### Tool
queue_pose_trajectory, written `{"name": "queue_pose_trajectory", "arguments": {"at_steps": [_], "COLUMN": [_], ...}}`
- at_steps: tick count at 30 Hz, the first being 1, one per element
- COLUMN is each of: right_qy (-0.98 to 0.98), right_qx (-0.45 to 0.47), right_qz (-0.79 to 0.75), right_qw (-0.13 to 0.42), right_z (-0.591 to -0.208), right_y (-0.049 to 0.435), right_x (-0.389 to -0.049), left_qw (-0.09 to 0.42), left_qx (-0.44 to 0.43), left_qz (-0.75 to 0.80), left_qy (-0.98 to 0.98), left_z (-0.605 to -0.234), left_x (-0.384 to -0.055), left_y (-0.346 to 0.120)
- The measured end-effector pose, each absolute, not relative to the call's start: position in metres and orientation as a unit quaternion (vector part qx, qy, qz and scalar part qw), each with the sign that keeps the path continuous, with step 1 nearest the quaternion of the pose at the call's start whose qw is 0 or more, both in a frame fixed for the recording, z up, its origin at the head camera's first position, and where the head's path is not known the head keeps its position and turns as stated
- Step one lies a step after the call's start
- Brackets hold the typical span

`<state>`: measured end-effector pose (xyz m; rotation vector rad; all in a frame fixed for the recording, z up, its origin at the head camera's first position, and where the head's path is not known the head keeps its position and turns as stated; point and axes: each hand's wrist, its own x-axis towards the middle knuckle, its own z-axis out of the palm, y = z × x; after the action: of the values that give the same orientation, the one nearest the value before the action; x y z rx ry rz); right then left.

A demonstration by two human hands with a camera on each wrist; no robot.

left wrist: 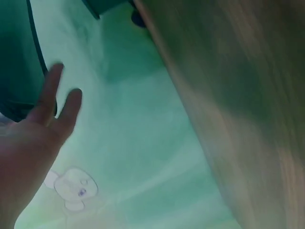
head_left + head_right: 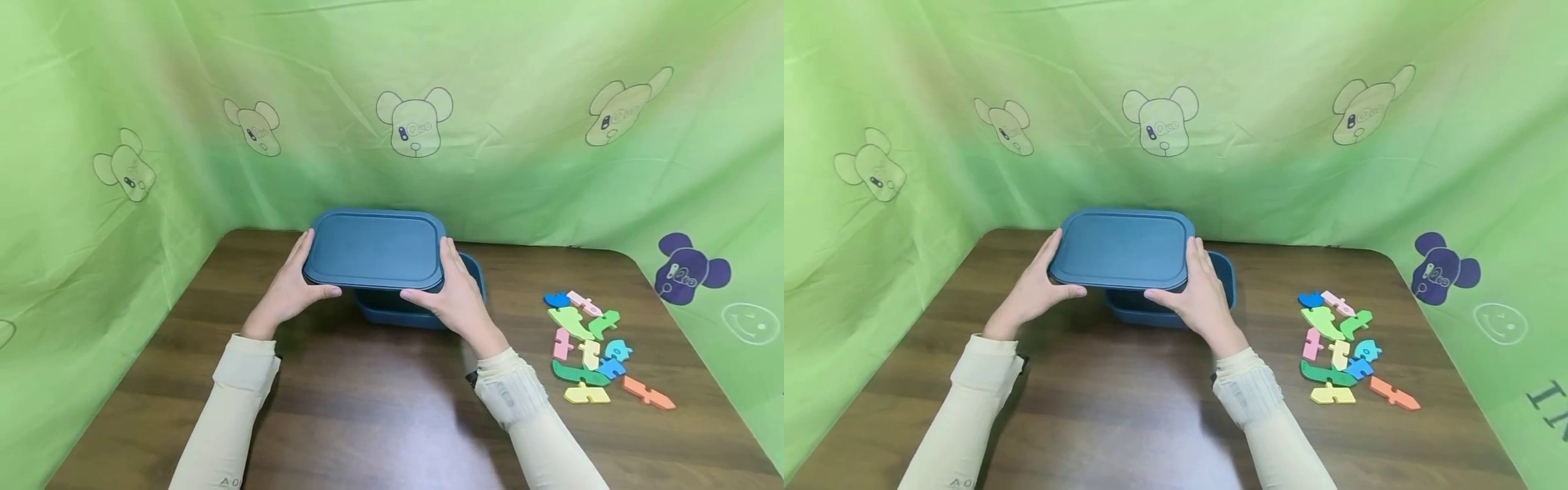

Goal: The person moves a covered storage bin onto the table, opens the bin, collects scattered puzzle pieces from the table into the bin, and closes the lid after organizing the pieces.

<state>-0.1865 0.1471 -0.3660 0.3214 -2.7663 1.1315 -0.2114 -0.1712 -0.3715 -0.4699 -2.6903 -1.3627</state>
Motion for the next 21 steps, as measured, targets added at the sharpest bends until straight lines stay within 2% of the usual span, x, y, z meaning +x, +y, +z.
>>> {"name": "queue_pose_trajectory", "arguments": {"at_steps": [21], "right_qy": [-0.893], "right_qx": [0.108], "right_qz": [0.433], "right_qw": [0.057], "right_z": [-0.365], "right_y": [0.052], "right_x": [-0.197], "left_qw": [0.068], "left_qx": [-0.095], "left_qz": [-0.442], "left_qy": [-0.889], "left_z": [-0.364], "left_x": [-0.199], "left_y": [-0.257]}}
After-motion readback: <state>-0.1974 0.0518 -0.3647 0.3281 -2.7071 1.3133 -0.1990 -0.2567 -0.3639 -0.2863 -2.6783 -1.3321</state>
